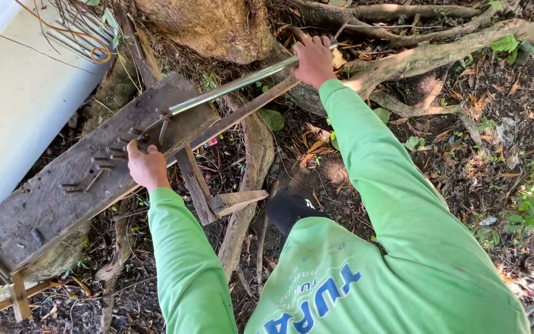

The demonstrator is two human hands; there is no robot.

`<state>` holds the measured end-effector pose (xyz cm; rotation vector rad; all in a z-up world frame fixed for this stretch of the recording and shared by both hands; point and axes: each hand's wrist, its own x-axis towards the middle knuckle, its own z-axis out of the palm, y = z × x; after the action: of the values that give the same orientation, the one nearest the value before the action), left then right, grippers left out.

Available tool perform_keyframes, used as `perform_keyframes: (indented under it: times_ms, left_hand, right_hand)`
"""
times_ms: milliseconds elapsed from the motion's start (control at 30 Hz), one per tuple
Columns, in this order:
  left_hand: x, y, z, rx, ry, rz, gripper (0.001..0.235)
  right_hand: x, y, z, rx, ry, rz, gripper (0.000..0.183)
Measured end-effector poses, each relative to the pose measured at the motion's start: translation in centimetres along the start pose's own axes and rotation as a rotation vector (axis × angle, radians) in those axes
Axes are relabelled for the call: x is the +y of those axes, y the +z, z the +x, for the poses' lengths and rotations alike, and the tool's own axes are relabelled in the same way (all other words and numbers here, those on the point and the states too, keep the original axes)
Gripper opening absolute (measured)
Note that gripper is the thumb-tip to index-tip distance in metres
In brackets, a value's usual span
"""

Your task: The recorder is bending rebar using a pipe tool on a wooden jig with nails.

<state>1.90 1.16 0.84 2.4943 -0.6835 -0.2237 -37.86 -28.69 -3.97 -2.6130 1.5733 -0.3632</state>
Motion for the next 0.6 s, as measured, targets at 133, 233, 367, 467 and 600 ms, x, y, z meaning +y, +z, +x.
perform_keyframes:
  times_ms: [133,233,367,467,600]
  left_hand:
    - [0.0,-0.2,0.1,-0.011,-0.001,0.008,0.049]
    - [0.5,-0.7,0.0,-0.038,-0.016,0.010,0.049]
    - [0.5,-1.0,0.2,-0.071,-0.032,0.004,0.049]
    - [0.3,-1.4,0.4,-0.064,0.023,0.018,0.048]
    - [-0.6,-0.6,0.9,-0.060,0.056,0.002,0.048]
  right_hand:
    - [0.0,0.2,0.1,-0.049,0.027,-0.010,0.041]
    - [-0.1,0.3,0.1,-0.049,0.029,-0.023,0.042]
    - [0.0,0.9,0.3,-0.041,0.027,-0.053,0.047]
    - [0.2,1.3,0.6,-0.063,0.039,-0.062,0.049]
    - [0.1,1.2,0.4,-0.060,0.046,-0.076,0.047]
